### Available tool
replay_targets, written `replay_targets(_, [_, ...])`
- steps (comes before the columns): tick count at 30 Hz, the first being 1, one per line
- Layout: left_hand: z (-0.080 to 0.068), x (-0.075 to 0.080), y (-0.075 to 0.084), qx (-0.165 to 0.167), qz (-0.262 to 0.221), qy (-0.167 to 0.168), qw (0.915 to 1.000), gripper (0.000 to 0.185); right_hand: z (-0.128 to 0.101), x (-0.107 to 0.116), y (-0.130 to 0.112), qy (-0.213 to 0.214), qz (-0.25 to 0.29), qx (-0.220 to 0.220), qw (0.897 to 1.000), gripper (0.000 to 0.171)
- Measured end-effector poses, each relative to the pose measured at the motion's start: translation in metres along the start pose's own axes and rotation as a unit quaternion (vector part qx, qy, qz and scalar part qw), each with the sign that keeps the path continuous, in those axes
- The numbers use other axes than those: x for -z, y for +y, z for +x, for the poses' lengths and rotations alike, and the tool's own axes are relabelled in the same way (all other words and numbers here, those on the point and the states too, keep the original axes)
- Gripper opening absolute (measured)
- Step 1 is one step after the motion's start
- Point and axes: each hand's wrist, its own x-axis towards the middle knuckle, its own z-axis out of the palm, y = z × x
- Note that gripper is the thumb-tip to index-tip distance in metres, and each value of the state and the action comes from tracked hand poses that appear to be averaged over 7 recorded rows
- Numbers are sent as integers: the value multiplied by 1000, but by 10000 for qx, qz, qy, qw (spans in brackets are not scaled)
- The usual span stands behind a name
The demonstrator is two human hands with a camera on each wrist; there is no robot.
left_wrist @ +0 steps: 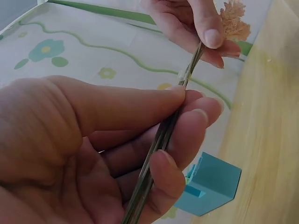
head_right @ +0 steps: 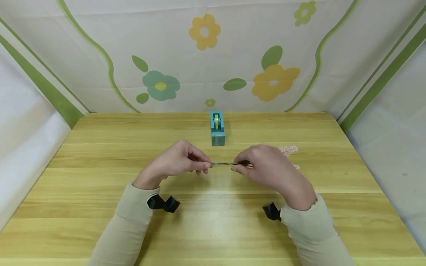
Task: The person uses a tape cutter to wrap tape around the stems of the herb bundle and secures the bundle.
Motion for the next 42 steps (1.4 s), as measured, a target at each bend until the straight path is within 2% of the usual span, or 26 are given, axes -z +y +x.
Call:
replay_targets(3, [2, -2, 0, -68, 116, 61, 9999, 11, -1, 1, -2, -103, -182, -10, 9998, 9])
replay_targets(8, [4, -4, -1, -109, 258, 99, 9996, 11, 0, -1, -2, 291, -342, 217, 9988, 12])
replay_targets(15, [4, -4, -2, -383, 751, -346, 9958, 20, 2, -6, 3, 766, -501, 217, 9956, 15])
replay_targets(17, [4, -4, -3, -469, 756, -294, 9956, 19, 2, -6, 4, 758, -467, 160, 9959, 15])
replay_targets(20, [3, -4, -2, -519, 694, -91, 9962, 17, 3, -6, 5, 512, -319, -35, 9982, 12])
replay_targets(24, [3, -4, -2, -419, 575, 8, 9975, 15, 4, -8, 7, 256, -87, -37, 9996, 8])
replay_targets(26, [3, -4, -2, -426, 649, 18, 9970, 15, 5, -10, 8, 381, -60, 112, 9992, 7])
replay_targets(30, [5, -3, -3, -466, 1008, -89, 9938, 21, 7, -13, 10, 912, -173, 404, 9949, 13])
replay_targets(34, [6, -4, -5, -547, 1173, -219, 9913, 24, 7, -16, 9, 1139, -228, 377, 9925, 17])
replay_targets(37, [6, -4, -6, -578, 1030, -95, 9930, 20, 7, -15, 9, 1019, -268, 148, 9943, 16])
replay_targets(39, [6, -3, -6, -517, 908, 18, 9945, 18, 7, -15, 9, 794, -234, -27, 9966, 14])
replay_targets(42, [6, -3, -7, -401, 745, 93, 9964, 17, 8, -16, 10, 543, -150, -2, 9984, 9])
